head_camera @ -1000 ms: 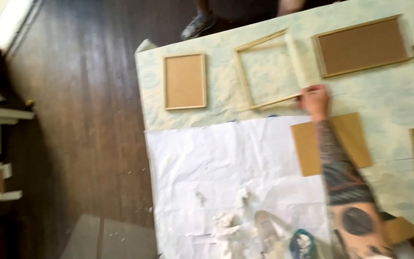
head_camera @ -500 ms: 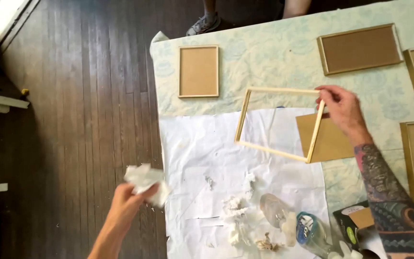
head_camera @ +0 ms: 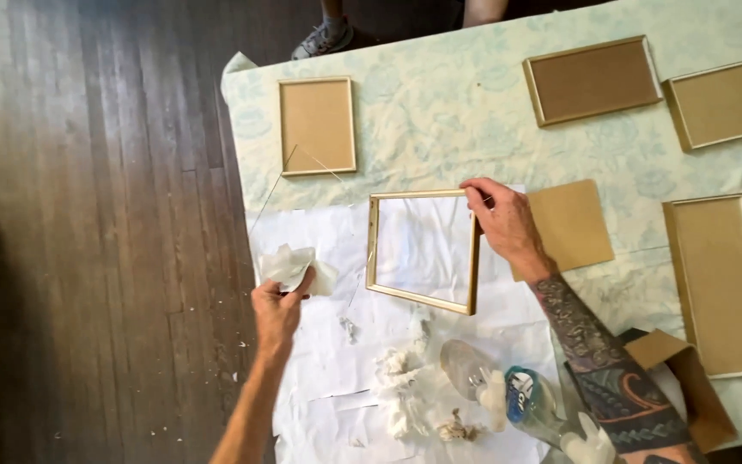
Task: Cleaning glass panes with paper towels and liquid cleaner before assembling them into wooden picture frames.
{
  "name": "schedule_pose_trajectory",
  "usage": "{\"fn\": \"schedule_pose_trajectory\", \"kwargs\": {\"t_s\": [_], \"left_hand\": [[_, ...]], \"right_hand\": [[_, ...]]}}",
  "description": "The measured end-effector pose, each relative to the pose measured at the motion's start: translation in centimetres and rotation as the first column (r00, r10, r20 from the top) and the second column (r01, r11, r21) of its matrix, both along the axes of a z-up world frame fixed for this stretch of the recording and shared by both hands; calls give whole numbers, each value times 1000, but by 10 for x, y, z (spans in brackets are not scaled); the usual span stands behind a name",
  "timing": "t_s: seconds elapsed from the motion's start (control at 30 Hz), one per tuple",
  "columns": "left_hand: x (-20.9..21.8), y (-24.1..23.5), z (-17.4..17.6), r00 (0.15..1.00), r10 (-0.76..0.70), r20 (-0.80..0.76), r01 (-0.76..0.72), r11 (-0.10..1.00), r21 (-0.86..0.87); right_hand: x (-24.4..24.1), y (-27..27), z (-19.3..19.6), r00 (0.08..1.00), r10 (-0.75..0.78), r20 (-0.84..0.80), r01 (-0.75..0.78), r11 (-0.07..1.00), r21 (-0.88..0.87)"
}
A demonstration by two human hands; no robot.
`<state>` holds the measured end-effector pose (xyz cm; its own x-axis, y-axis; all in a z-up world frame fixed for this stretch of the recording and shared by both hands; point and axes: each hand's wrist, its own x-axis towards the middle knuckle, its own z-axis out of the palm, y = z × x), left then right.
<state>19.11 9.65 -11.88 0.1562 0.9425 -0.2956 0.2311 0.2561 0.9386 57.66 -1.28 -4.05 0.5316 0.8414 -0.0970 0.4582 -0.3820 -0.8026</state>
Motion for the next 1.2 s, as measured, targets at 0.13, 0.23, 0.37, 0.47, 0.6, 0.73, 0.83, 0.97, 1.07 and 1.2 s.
{"fn": "schedule_pose_trajectory", "kwargs": {"t_s": [0.13, 0.23, 0.37, 0.47, 0.6, 0.73, 0.83, 0.97, 1.07, 1.2], "left_hand": [[50, -33, -17, 984, 170, 46, -174, 980, 92], [66, -44, -8, 974, 224, 28, -225, 961, 162], [72, -58, -6, 977, 213, 13, -211, 955, 209], [73, -60, -19, 981, 189, -46, -169, 945, 281], [70, -64, -28, 977, 193, -88, -146, 913, 380], [51, -76, -121, 978, 169, -124, -100, 896, 433], [52, -77, -106, 979, 153, -133, -73, 878, 473], [52, -76, -96, 978, 143, -150, -53, 872, 487], [47, -79, -123, 980, 125, -152, -33, 867, 497], [51, -74, -89, 982, 88, -169, 15, 850, 527]], "right_hand": [[-8, -1, 2, 996, -74, -40, 73, 997, -23], [-16, -3, 1, 996, -84, 7, 84, 994, -63], [-23, -5, 1, 995, -94, 41, 97, 991, -90], [-26, 0, 3, 994, -102, 34, 105, 989, -103], [-26, 1, 0, 991, -124, -47, 120, 989, -85], [-27, 3, -5, 986, -132, -99, 123, 989, -87], [-27, 2, -8, 985, -131, -111, 123, 989, -79], [-29, 6, -7, 982, -141, -126, 130, 987, -92], [-33, 7, -4, 983, -134, -126, 123, 989, -86], [-51, 13, 17, 993, -85, -87, 78, 993, -91]]}}
